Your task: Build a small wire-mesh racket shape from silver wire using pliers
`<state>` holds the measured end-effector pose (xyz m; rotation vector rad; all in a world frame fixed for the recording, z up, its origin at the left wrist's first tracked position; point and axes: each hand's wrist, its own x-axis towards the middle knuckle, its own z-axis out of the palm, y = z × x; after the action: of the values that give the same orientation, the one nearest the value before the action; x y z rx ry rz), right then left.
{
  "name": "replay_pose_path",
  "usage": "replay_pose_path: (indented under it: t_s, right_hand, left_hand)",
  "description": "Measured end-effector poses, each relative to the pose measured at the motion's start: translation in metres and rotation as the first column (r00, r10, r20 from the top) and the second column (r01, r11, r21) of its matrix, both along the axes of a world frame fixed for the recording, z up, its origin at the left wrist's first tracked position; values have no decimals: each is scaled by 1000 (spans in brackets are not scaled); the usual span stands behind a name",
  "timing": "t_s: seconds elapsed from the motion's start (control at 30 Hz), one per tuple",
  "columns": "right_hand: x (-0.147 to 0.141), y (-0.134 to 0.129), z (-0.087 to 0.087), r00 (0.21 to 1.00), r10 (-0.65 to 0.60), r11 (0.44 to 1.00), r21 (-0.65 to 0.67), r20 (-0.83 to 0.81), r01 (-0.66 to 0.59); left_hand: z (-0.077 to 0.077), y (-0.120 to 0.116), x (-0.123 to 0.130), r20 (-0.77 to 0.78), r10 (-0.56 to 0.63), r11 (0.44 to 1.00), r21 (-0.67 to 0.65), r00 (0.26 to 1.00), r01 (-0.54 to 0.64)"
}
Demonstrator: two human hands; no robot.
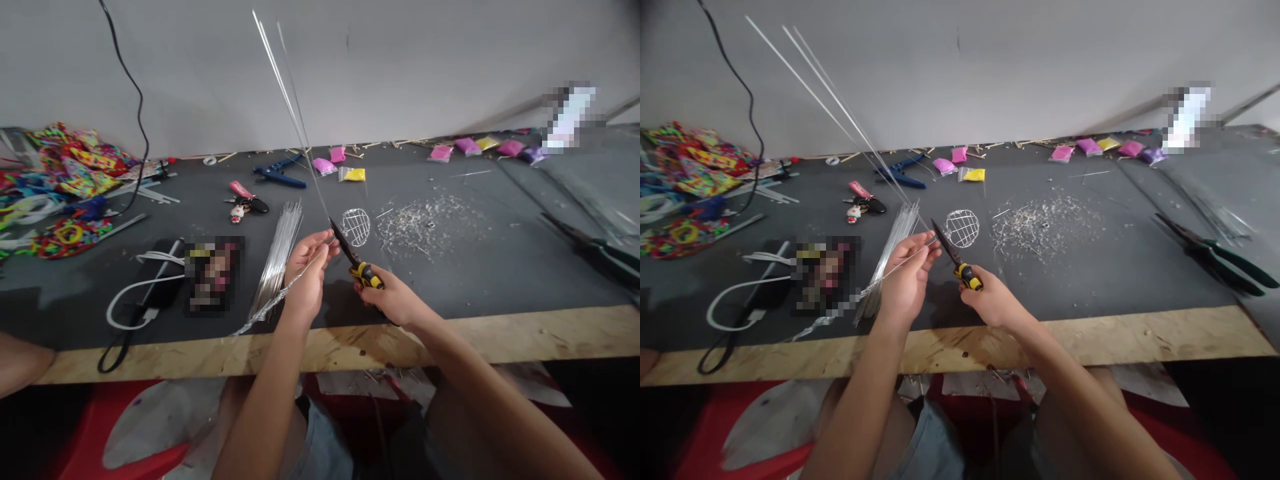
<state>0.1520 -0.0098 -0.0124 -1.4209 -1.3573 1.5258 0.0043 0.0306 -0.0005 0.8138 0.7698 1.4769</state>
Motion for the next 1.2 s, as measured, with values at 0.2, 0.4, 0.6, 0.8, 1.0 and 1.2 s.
replay_pose_path:
  t_s: [0.2, 0.4, 0.6, 0.8, 1.0, 1.2]
  right_hand:
    - [-2, 3, 0, 1000, -27, 1000, 10, -13, 27]
    - [0, 5, 5, 998, -40, 998, 51, 52, 37]
    - [11, 6, 12, 989, 54, 987, 142, 136, -73]
    - [25, 5, 16, 934, 90, 966, 199, 344, -167]
    - [31, 1, 16, 872, 90, 939, 251, 481, -235]
    - [28, -4, 17, 849, 97, 929, 259, 520, -265]
  left_hand:
    - [0, -5, 3, -25, 8, 1000, -29, 1000, -8]
    - [-5, -2, -11, 54, 117, 972, -210, 992, -103]
    - [10, 5, -57, 47, 14, 960, -279, 999, 0]
    - [20, -6, -63, -82, -415, 874, -311, 906, 373]
    - [11, -10, -50, -35, -519, 808, -346, 854, 477]
    - [4, -10, -38, -143, -354, 909, -287, 924, 304]
